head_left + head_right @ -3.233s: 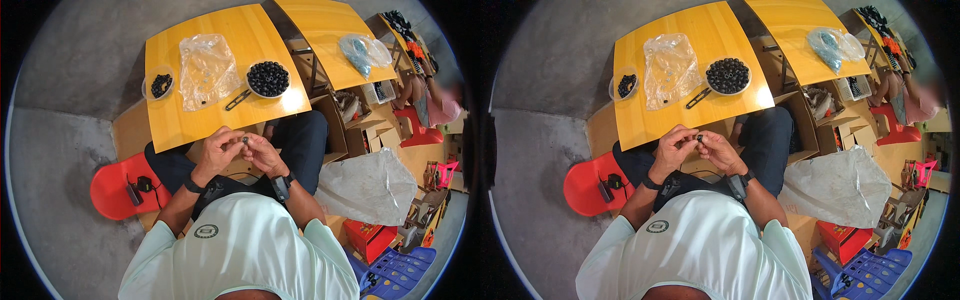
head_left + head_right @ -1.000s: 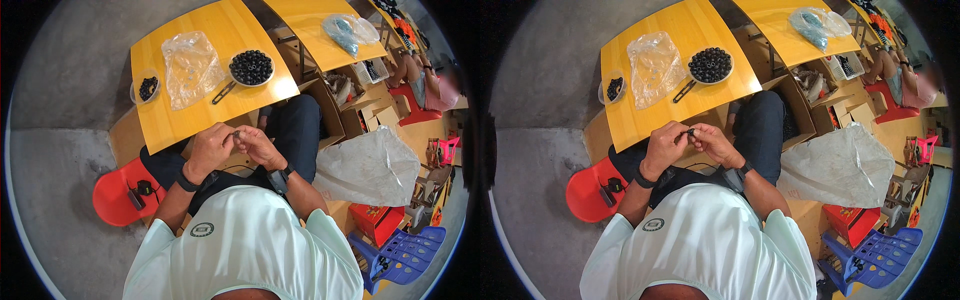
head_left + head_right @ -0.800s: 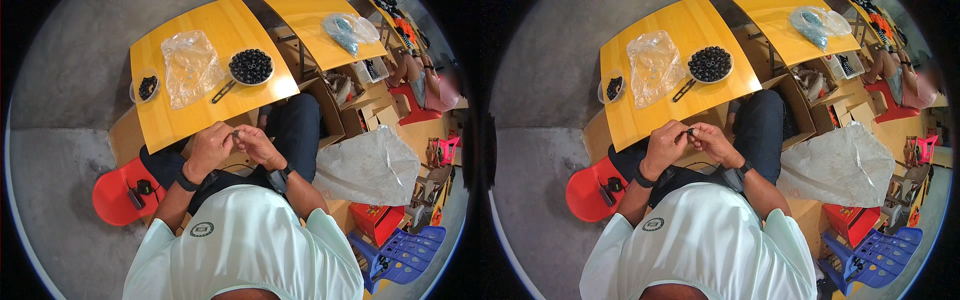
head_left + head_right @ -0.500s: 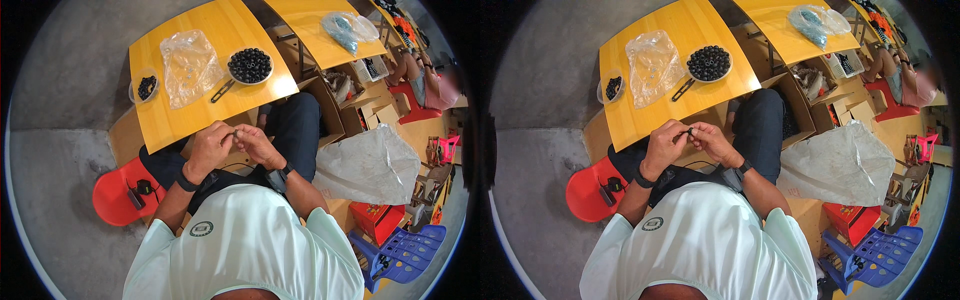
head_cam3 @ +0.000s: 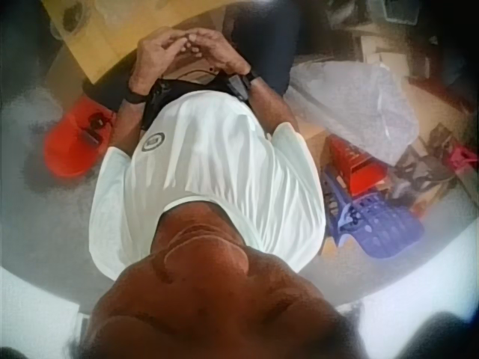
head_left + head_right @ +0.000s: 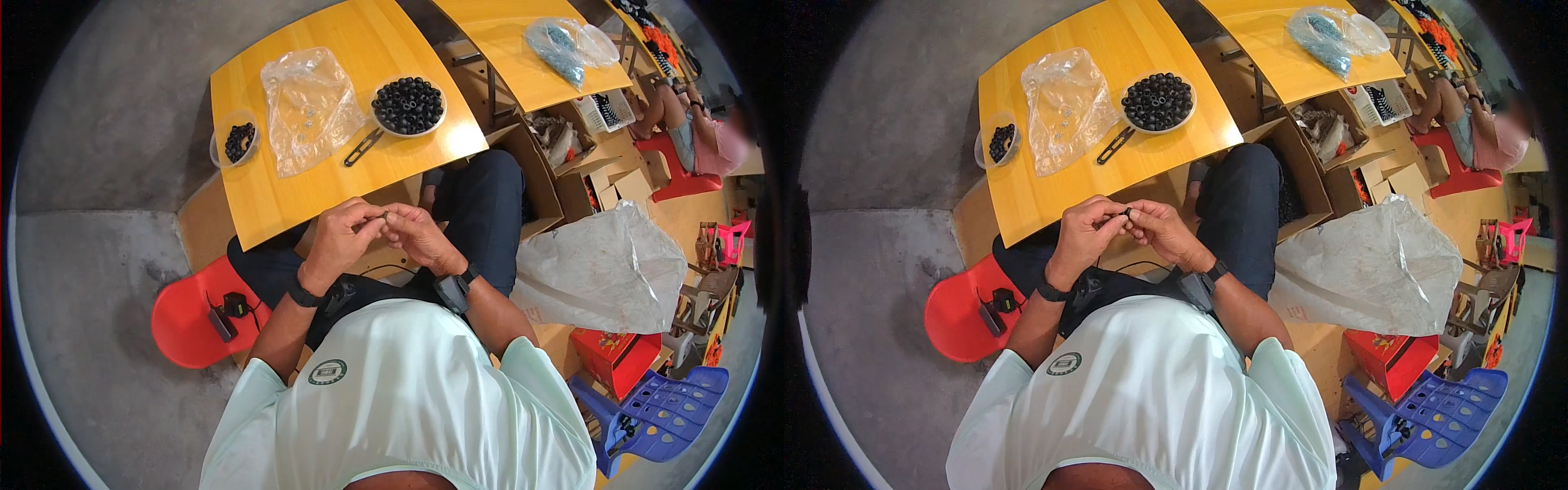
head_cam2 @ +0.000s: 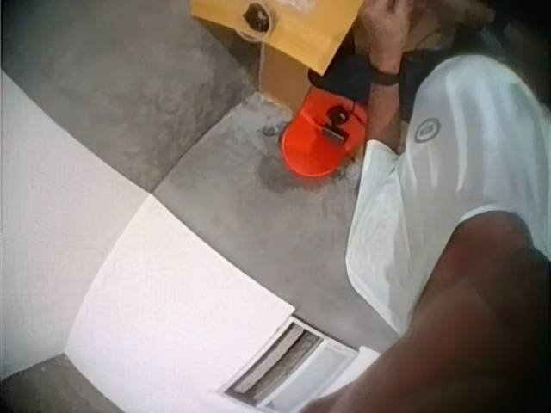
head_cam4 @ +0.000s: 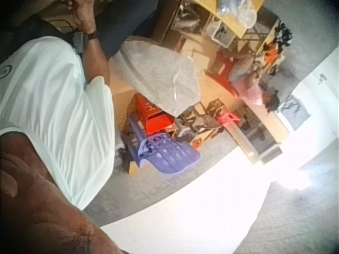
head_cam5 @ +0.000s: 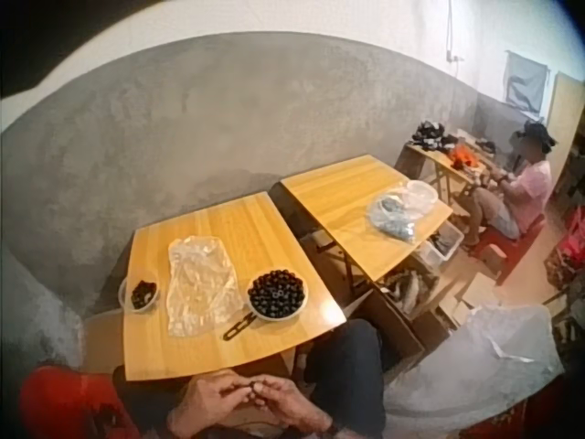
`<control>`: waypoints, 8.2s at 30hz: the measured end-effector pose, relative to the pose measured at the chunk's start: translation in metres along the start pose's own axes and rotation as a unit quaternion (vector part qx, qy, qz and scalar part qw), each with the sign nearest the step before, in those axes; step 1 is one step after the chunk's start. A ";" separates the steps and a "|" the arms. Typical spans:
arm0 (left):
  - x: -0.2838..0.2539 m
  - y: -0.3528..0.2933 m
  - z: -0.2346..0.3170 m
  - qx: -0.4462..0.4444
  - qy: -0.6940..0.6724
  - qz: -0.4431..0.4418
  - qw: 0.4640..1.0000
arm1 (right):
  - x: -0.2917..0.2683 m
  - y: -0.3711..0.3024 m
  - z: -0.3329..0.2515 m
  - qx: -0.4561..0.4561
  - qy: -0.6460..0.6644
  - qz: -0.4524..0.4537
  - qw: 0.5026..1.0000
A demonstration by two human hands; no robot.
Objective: The person sorts small black plastic components by hand from a plastic bag into a metal bowl.
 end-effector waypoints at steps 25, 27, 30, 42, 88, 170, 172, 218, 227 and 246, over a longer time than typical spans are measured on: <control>0.008 -0.003 0.019 0.131 0.184 0.023 0.974 | -0.004 0.000 0.006 0.023 0.000 -0.005 1.000; 0.008 -0.003 0.016 0.125 0.183 0.024 0.975 | -0.002 0.001 0.006 0.025 -0.027 0.004 0.999; 0.009 -0.001 0.011 0.115 0.178 0.017 0.977 | -0.005 0.001 0.008 0.032 -0.062 0.020 0.997; 0.008 0.001 -0.013 0.035 0.113 -0.028 0.993 | -0.001 0.000 0.011 0.064 -0.090 0.012 0.994; 0.030 0.006 -0.039 -0.073 -0.195 -0.054 0.977 | 0.004 0.003 -0.014 -0.049 -0.019 0.008 0.999; -0.070 0.020 -0.086 0.082 0.166 0.293 0.938 | 0.010 0.133 -0.181 -0.229 -0.829 0.110 0.499; -0.070 0.021 -0.084 0.083 0.164 0.294 0.938 | 0.009 0.139 -0.178 -0.223 -0.855 0.089 0.460; -0.071 0.022 -0.084 0.078 0.174 0.294 0.936 | 0.016 0.124 -0.164 -0.174 -0.695 0.163 0.678; -0.070 0.023 -0.086 0.085 0.167 0.294 0.937 | 0.036 0.151 -0.152 -0.232 -0.854 0.071 0.460; -0.073 0.020 -0.085 0.088 0.164 0.301 0.935 | 0.024 0.174 -0.147 -0.131 -0.864 0.104 0.475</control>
Point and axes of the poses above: each hand's wrist, its own y-axis towards the middle knuckle, its own x-axis out of the palm, z = x × y, the point moved 7 cm from there along y, towards the middle knuckle, and after that the axes turned 9 degrees about -x, right-handed, at the moved point
